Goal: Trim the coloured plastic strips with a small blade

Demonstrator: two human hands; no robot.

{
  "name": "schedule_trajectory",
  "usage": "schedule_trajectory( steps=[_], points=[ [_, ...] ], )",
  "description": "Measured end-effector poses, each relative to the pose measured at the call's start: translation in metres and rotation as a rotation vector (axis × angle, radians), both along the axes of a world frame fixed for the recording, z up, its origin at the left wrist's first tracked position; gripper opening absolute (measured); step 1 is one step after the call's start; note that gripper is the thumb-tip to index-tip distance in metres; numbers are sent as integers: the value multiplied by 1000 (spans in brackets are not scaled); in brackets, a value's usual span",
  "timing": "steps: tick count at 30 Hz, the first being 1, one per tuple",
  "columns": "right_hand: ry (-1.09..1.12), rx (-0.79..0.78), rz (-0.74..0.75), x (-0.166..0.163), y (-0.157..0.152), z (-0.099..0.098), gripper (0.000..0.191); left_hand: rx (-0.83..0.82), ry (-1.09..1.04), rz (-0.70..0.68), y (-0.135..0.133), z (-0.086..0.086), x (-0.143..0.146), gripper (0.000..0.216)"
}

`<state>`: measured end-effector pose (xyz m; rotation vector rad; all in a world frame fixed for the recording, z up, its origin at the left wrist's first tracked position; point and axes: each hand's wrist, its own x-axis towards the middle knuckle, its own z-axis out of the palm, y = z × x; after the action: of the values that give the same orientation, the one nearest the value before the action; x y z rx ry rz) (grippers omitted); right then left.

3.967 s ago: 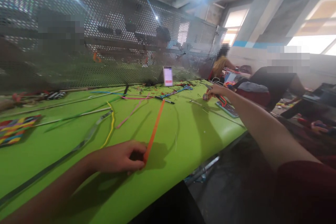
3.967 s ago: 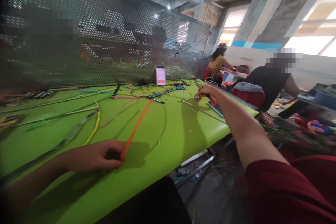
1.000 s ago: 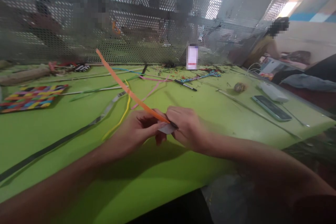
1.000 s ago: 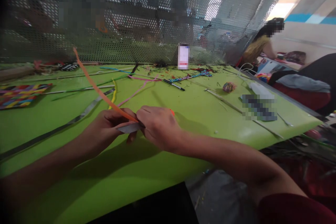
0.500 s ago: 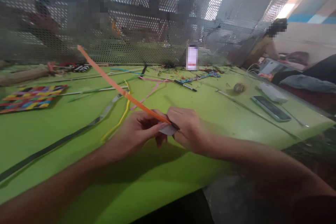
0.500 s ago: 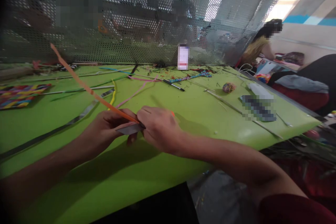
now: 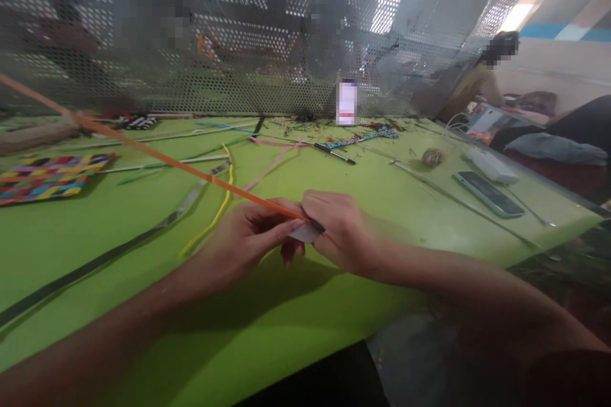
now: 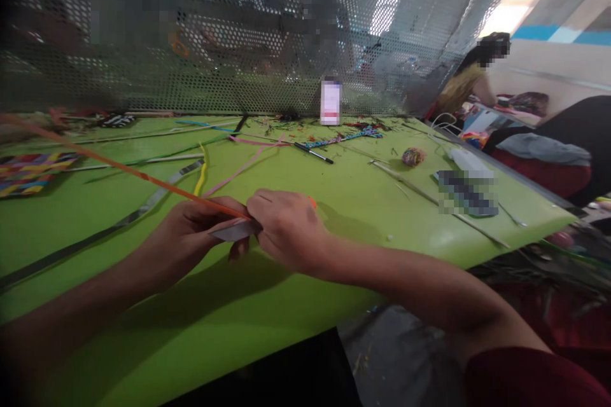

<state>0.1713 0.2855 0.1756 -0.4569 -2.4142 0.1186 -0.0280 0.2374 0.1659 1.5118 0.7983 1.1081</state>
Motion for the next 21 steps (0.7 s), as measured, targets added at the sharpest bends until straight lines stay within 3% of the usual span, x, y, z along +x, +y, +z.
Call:
schedule_trajectory(
  steps=[21],
  points=[
    [-54, 44, -59, 1, -4, 4, 23, -74, 22, -52, -3, 7, -1, 22]
  ],
)
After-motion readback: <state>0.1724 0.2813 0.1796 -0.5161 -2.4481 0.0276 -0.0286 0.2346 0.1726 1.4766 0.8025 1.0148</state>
